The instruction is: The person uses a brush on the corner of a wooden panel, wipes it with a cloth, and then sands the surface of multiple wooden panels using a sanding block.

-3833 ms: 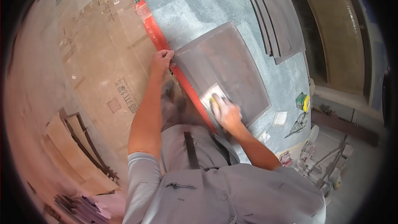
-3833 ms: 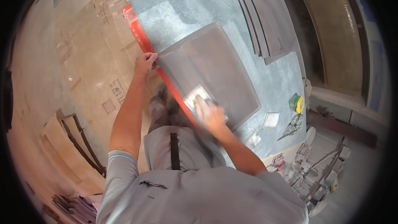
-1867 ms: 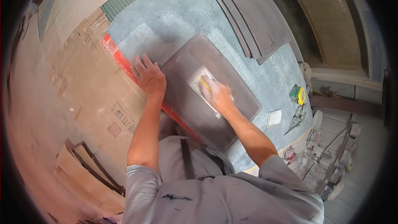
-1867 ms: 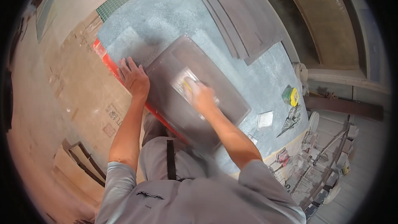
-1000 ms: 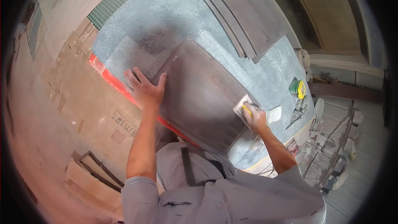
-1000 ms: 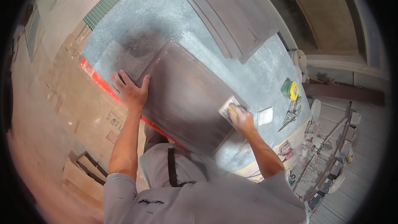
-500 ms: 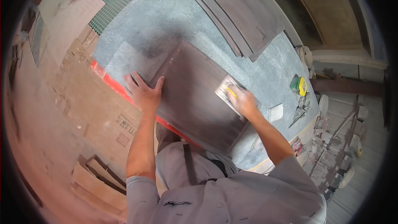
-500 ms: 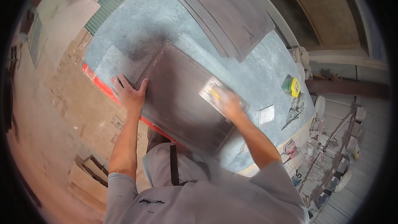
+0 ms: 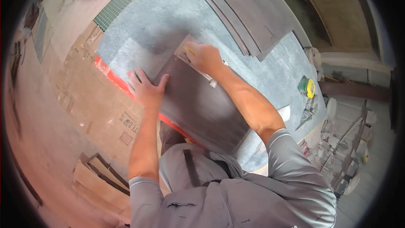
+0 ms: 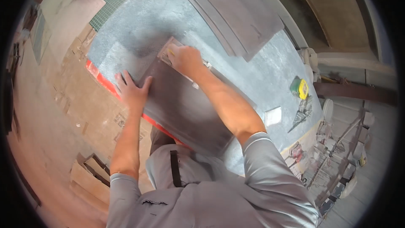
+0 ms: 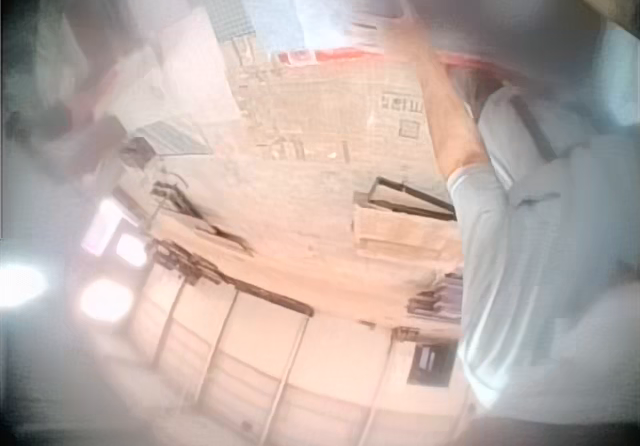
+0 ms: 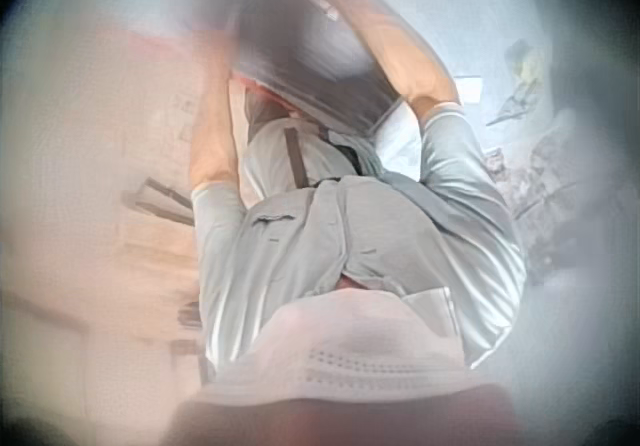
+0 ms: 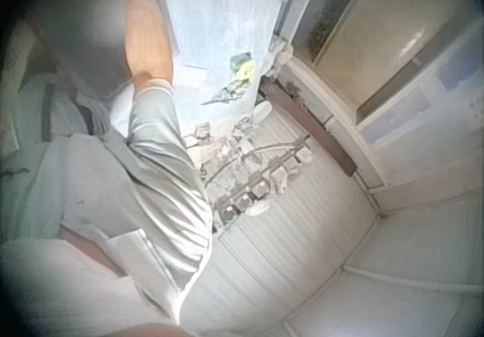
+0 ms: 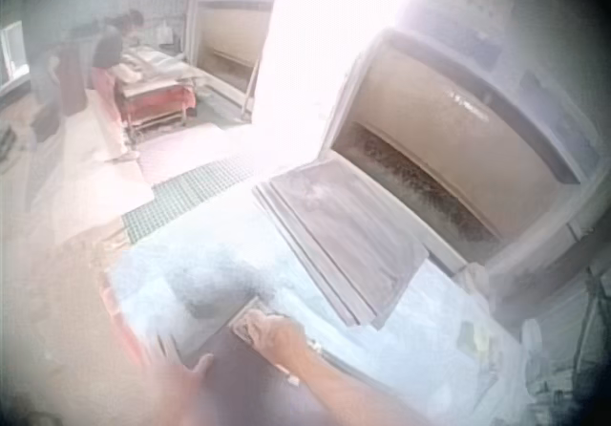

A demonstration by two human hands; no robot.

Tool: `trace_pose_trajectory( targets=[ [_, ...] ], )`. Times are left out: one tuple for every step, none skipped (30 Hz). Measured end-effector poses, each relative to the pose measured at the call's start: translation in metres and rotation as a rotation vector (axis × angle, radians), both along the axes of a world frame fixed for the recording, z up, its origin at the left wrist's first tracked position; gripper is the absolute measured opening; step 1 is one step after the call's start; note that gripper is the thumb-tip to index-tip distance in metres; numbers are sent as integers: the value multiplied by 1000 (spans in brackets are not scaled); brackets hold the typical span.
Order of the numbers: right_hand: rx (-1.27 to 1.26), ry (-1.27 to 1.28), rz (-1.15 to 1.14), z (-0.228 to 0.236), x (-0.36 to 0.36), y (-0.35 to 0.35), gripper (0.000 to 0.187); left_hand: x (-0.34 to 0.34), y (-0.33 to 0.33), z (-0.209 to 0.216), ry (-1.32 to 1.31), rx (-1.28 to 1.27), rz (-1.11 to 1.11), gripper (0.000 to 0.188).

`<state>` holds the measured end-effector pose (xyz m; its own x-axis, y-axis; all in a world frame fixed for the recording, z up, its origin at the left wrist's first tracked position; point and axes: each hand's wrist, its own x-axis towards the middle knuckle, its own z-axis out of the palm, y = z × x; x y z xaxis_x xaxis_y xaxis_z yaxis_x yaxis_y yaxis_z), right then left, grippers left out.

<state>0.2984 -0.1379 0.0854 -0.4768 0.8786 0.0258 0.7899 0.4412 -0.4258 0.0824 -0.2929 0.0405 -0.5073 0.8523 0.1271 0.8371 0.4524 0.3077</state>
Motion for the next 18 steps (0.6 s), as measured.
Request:
trace_pose_trajectory(
  targets=[
    [-14, -43, -3, -8, 16, -14, 23, -6, -8, -4, -28, 20, -51, 102],
    [-36, -48, -1, -6, 51, -39, 21, -19, -13, -8, -50, 46, -91, 98],
    [-58, -49, -2, 0, 102, -76, 21, -29, -17, -11, -67, 73, -134, 94],
    [22, 16, -59, -4, 152, -119, 25, -33, -21, -16, -61, 111, -152, 91],
    [36, 96, -27, 15, 185, -150, 30, -39, -27, -22, -45, 148, -151, 88],
    [120, 71, 14, 9, 232, -180, 28, -38, -26, -32, -43, 182, -158, 85],
    [7, 13, -47, 20, 257, -208, 28, -38, -29, -35, -38, 205, -168, 83],
    [-112, -36, -108, 33, 258, -222, 27, -38, -31, -32, -44, 196, -185, 83],
    [-109, -98, -88, 30, 253, -217, 27, -35, -31, -31, -54, 191, -174, 83],
    [-9, -48, -101, 25, 228, -209, 28, -31, -26, -30, -67, 195, -176, 83],
    [31, -21, -53, 19, 198, -189, 28, -29, -24, -28, -45, 201, -186, 83],
    [42, -56, -38, 19, 156, -163, 27, -28, -21, -30, -45, 196, -189, 82],
    [63, -89, -17, 10, 119, -136, 25, -26, -19, -30, -47, 194, -192, 82],
    [-11, -99, -29, 15, 68, -106, 20, -30, -22, -28, -37, 187, -187, 82],
    [-11, -91, -9, 5, 34, -77, 22, -30, -19, -29, -11, 214, -190, 81],
    [-28, -113, -14, -2, -3, -53, 25, -32, -17, -30, -33, 257, -196, 81],
    [33, -12, 32, -11, -22, -34, 28, -35, -16, -29, -30, 239, -206, 84],
    [7, 6, 43, -9, -28, -41, 28, -43, -24, -31, -28, 214, -205, 87]
  ],
)
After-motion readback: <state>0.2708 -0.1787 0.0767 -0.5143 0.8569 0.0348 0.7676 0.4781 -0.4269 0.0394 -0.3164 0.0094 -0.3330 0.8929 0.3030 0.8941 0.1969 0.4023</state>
